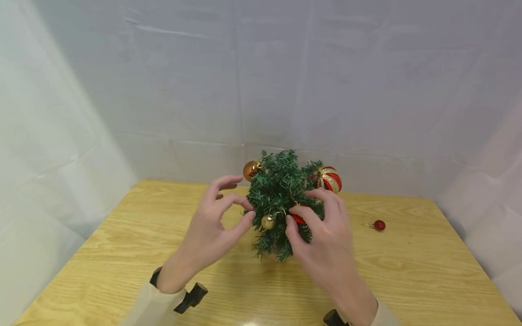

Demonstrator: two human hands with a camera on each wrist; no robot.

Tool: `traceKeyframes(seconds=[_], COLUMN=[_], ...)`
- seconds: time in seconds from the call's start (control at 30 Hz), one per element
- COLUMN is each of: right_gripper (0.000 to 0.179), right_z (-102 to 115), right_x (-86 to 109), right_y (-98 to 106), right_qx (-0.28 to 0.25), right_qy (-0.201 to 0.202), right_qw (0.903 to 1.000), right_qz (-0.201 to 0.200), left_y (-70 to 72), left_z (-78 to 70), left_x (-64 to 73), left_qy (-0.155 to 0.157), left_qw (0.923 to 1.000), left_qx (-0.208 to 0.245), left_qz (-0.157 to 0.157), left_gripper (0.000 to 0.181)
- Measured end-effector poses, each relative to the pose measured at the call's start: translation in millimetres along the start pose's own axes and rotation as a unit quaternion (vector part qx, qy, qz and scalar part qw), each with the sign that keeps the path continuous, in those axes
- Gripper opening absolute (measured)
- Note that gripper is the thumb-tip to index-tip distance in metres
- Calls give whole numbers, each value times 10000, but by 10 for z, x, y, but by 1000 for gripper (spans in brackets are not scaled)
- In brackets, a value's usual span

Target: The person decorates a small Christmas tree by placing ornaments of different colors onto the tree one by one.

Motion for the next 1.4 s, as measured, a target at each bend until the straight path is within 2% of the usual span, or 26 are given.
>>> traceKeyframes(seconds=[0.17,0.27,0.37,0.47,0.6,0.77,1.0,1.03,1.17,1.2,1.27,1.4], right_gripper=[33,45,52,48,33,33,66,65,25,21,32,34], right_z=[-76,-197,-378,-575,-837,-1102,-1348,-1390,-1576,-1634,-1748,-1944], right_x=[62,100,145,194,278,386,531,559,666,696,756,862], right_y=[226,401,567,728,935,1078,1124,1127,1125,1121,1107,1061], right_qx=[-87,0,224,465,491,363,367,407,685,788,908,950], right_qy=[191,303,271,247,78,-20,255,248,-41,-159,-383,-733], right_qw=[9988,9967,9960,9951,9952,9977,9989,9988,9970,9956,9924,9850], right_qz=[-445,-754,-822,-832,-839,-576,-153,-85,353,486,742,1240], left_y=[5,-50,-131,-210,-268,-259,-278,-285,-313,-318,-327,-349], left_z=[200,329,443,529,574,541,484,477,466,463,456,444], left_x=[110,153,199,245,284,283,242,235,200,190,170,132], left_qy=[151,221,307,413,447,153,-619,-727,-996,-1043,-1120,-1258], left_qw=[9997,9984,9953,9915,9891,9922,9937,9932,9917,9913,9905,9886], left_qx=[162,315,517,630,628,667,824,835,813,805,797,817], left_qz=[136,404,752,1066,1252,1041,439,350,84,40,-30,-85], left_gripper=[13,18,24,29,34,34,29,29,31,31,31,28])
Point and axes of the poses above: each hand's wrist, its own x-axis away from the middle knuckle, its own y-axis out of the back of the hand, z = x × y, the point moved 8 cm from there along -x, towards the middle knuckle, and after that the axes turned 14 degrees about -x, right-handed, at the moved point
